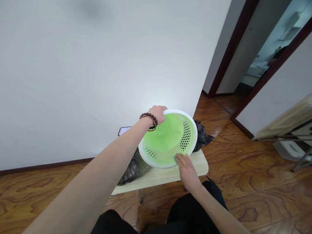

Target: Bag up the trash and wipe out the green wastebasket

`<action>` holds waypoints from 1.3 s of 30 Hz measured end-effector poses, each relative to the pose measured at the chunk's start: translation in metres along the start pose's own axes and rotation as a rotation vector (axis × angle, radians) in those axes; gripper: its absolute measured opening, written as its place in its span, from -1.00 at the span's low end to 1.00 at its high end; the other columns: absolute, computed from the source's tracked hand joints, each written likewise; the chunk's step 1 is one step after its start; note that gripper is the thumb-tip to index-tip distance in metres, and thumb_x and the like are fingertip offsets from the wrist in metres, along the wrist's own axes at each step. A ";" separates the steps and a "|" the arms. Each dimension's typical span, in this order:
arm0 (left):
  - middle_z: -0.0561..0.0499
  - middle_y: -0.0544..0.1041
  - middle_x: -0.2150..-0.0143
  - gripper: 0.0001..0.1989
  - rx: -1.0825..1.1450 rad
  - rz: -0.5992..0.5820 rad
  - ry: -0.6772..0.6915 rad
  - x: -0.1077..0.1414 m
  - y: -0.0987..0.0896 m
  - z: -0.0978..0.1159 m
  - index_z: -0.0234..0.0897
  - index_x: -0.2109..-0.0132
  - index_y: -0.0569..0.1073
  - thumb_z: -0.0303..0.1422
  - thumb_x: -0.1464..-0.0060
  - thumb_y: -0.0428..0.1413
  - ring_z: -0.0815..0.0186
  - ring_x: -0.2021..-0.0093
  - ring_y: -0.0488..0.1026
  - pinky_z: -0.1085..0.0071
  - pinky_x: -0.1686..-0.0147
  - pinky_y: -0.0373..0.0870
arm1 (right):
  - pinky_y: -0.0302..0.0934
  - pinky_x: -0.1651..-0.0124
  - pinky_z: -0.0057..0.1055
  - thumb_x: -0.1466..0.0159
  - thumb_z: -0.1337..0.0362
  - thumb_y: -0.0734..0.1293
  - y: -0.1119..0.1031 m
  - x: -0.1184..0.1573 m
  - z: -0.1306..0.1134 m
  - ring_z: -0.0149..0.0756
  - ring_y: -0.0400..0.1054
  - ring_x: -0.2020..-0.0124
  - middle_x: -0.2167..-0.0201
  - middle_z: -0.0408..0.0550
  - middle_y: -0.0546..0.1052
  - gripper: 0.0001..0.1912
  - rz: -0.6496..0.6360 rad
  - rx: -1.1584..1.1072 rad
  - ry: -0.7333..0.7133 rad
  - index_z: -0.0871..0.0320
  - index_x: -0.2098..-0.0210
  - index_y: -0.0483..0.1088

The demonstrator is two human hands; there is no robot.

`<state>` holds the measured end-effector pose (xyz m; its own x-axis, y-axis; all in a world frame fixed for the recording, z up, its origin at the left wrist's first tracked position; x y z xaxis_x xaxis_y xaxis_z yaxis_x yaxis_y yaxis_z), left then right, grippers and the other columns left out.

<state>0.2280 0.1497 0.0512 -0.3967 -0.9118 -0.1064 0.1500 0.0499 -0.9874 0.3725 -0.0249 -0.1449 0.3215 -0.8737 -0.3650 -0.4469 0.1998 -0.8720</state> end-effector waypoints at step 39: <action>-0.02 0.52 0.30 -0.55 0.012 0.031 -0.104 0.014 -0.002 -0.012 -0.15 0.08 0.39 -0.47 0.19 -0.05 0.31 0.34 0.43 0.50 0.43 0.30 | -0.02 -0.16 -0.19 -0.15 0.55 0.06 0.017 -0.001 -0.050 -0.25 -0.01 -0.15 -0.11 0.05 0.22 -0.48 0.063 -0.054 0.059 0.23 -0.11 0.16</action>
<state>0.2114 0.1415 0.0505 -0.2954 -0.9474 -0.1231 0.1720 0.0740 -0.9823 0.3231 -0.0428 -0.1430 0.2429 -0.8850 -0.3973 -0.5094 0.2322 -0.8286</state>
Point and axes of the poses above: each hand's wrist, its own x-axis away from the middle knuckle, its own y-axis out of the palm, z = x × y, the point moved 2 cm from there along -x, towards the middle knuckle
